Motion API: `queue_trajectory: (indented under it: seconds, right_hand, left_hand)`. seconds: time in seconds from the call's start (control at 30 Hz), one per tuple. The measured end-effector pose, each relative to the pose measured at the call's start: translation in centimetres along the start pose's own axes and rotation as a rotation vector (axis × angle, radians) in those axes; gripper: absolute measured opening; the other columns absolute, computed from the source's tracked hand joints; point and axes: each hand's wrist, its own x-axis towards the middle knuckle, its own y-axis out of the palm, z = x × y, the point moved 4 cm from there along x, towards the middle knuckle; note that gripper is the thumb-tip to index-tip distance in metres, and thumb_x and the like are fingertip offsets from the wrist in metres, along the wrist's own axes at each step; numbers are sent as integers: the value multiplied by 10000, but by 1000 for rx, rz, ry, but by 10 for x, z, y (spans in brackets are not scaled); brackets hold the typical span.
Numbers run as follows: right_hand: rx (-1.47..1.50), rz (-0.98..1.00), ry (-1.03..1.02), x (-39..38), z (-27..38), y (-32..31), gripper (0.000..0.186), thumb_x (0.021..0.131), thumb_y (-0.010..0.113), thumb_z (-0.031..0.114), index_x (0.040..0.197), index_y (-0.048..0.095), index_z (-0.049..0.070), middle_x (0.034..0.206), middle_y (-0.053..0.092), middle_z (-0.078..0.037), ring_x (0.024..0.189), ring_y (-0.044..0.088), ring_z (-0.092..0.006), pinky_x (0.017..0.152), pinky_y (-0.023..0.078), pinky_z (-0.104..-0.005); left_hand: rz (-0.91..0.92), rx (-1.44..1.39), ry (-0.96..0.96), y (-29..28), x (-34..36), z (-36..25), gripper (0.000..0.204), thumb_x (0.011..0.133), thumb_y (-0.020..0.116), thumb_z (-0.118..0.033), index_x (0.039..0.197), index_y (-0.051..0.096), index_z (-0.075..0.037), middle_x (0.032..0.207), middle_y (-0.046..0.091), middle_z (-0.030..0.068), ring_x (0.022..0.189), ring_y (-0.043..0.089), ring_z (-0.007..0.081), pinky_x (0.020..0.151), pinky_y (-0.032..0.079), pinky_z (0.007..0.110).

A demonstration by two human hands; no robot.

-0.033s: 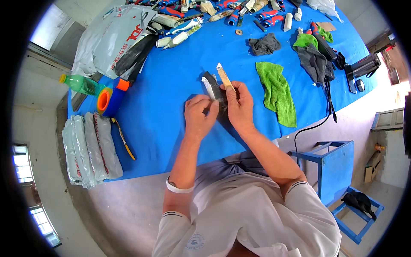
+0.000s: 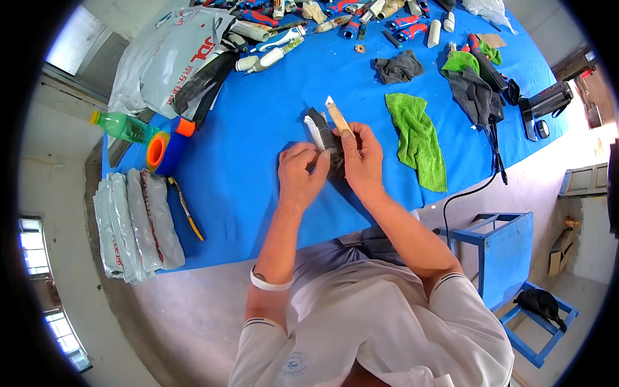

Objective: The person disassembles and cleans hair clippers by hand, using a small wooden tool and a green cloth to remove debris from the body and internal components.

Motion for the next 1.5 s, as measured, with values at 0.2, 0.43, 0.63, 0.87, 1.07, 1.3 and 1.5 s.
queue_trajectory:
  seconds: [0.2,0.43,0.63,0.87,1.07,1.3,1.5]
  right_hand:
    - [6,36,8,5,-5,-11,213,964,570,132,1106,590,-26,796,633,-67,663,564,-109,602,474,-285]
    - [-264,110,-54,10,17,-19,264,905,617,122,1121,631,-30,752,664,-161,676,657,-218,628,508,-348]
    - [-521,202,-304,21,34,-20,200,869,620,144,1003,679,7,816,671,-196,707,649,-372,616,500,-423]
    - [-563,382,-248,36,49,-25,206,880,600,172,1012,688,41,730,633,-193,647,625,-365,577,474,-430]
    - [-487,391,-227,39,44,-25,225,885,602,170,1056,694,57,705,624,-185,622,617,-355,565,469,-420]
    - [-460,382,-230,36,42,-25,217,875,609,152,1035,702,39,702,631,-182,614,629,-340,562,475,-407]
    - [-472,380,-195,32,41,-27,220,868,613,150,1021,704,20,677,627,-177,576,628,-302,541,469,-392]
  left_hand:
    - [-52,2,19,0,-1,-2,229,873,672,-197,761,646,1,888,662,78,808,605,264,831,424,374]
    - [-39,-25,1,1,-2,2,233,888,664,-194,787,645,16,913,667,97,829,603,272,840,424,372]
    - [-78,-67,42,1,-1,3,233,876,671,-142,767,609,54,856,652,114,726,595,272,698,459,363]
    - [-34,-63,-56,3,-1,7,206,837,698,-172,718,652,-10,871,671,62,834,627,233,858,411,371]
    - [-51,-22,-43,2,-1,2,200,837,699,-173,730,655,-10,866,671,66,846,628,234,857,412,374]
    - [-52,-7,-19,3,-1,0,210,833,707,-188,730,650,-15,845,654,51,817,613,239,832,408,383]
    - [-54,35,3,4,-2,-2,229,828,721,-219,729,651,-24,867,643,44,822,604,236,831,398,388]
